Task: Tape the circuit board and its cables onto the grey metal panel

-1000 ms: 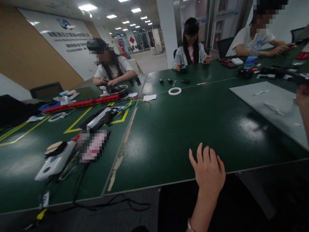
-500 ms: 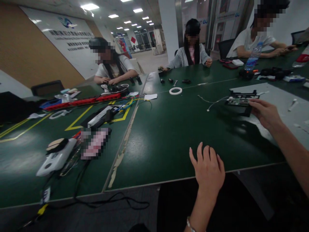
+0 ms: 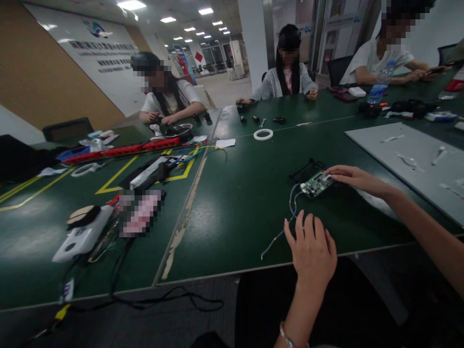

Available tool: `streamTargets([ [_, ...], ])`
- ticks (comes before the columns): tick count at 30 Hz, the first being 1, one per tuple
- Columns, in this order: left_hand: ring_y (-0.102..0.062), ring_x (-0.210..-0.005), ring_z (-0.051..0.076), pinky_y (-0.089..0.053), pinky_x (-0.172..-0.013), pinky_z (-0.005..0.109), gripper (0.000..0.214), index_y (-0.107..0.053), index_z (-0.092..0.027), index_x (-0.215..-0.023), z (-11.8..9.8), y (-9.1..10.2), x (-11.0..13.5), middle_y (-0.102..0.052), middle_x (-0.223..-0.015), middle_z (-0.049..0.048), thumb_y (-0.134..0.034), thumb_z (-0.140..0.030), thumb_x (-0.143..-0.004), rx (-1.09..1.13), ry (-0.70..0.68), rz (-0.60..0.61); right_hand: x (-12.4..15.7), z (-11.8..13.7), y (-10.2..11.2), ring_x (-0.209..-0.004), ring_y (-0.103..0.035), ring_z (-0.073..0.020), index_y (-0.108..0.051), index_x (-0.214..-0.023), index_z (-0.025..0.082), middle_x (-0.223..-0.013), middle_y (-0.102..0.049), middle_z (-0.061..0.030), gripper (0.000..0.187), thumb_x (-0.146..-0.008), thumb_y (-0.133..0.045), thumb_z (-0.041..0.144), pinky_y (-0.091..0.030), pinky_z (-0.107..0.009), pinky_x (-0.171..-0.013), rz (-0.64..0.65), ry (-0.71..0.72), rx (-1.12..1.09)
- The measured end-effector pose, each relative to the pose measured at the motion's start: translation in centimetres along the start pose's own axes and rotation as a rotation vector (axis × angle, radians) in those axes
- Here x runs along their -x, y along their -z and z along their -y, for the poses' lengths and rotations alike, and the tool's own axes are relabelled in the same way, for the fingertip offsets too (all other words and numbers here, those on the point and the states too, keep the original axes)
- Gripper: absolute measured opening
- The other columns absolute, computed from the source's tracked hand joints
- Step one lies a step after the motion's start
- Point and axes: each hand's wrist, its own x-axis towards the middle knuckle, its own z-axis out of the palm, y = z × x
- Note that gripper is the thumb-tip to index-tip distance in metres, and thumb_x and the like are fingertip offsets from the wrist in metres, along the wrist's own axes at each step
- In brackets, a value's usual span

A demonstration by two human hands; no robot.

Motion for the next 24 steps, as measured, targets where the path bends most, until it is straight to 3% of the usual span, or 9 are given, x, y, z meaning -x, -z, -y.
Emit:
streamTargets([
  [5,-0.047,-0.129,0.028,-0.030,-0.111,0.061,0.028,-0.060,-0.019,-0.116,0.0,-0.1,0.0,-0.062,-0.124,0.0088,-0.050,-0.026,-0.091,-0.005,-0.007,-0.007,-1.0,-1.2,-1.8,-0.120,-0.053,-0.0190,-0.052,-0.131,0.024,-0.129,-0.055,-0.0038,0.047,-0.089,-0.052,0.046,-0.042,-0.037,-0.107,-0.130,0.113,0.181],
  [9,-0.047,-0.128,0.028,-0.030,-0.110,0.062,0.027,-0.061,-0.018,-0.115,0.0,0.1,-0.1,-0.062,-0.123,0.0089,-0.049,-0.025,-0.091,-0.005,-0.006,-0.007,-0.8,-0.2,-3.2,-0.123,-0.050,-0.0218,-0.045,-0.139,0.024,-0.134,-0.050,-0.0046,0.056,-0.089,-0.052,0.050,-0.040,-0.043,-0.109,-0.152,0.166,0.437],
  [15,-0.047,-0.129,0.028,-0.031,-0.110,0.060,0.028,-0.060,-0.018,-0.115,0.0,0.1,-0.2,-0.062,-0.123,0.0093,-0.049,-0.025,-0.091,-0.005,-0.007,-0.006,-0.8,2.6,-5.8,-0.130,-0.043,-0.0209,-0.033,-0.149,0.026,-0.143,-0.042,-0.0042,0.068,-0.088,-0.055,0.048,-0.036,-0.042,-0.112,0.031,0.297,0.489],
  [20,-0.048,-0.128,0.027,-0.028,-0.112,0.060,0.027,-0.061,-0.018,-0.114,0.0,-0.1,-0.2,-0.062,-0.123,0.0090,-0.051,-0.025,-0.090,-0.012,-0.004,-0.009,-1.4,4.0,-8.3,-0.136,-0.035,-0.0196,-0.048,-0.139,0.030,-0.147,-0.035,-0.0007,0.049,-0.092,-0.049,0.044,-0.031,-0.043,-0.114,0.147,0.412,0.499],
  [24,-0.048,-0.127,0.028,-0.031,-0.110,0.060,0.026,-0.061,-0.019,-0.112,0.0,0.0,-0.2,-0.063,-0.122,0.0088,-0.052,-0.025,-0.089,-0.037,-0.012,-0.013,-1.4,4.1,-9.1,-0.134,-0.038,-0.0206,-0.054,-0.133,0.030,-0.145,-0.038,-0.0008,0.043,-0.093,-0.048,0.044,-0.034,-0.045,-0.112,0.101,0.426,0.505],
])
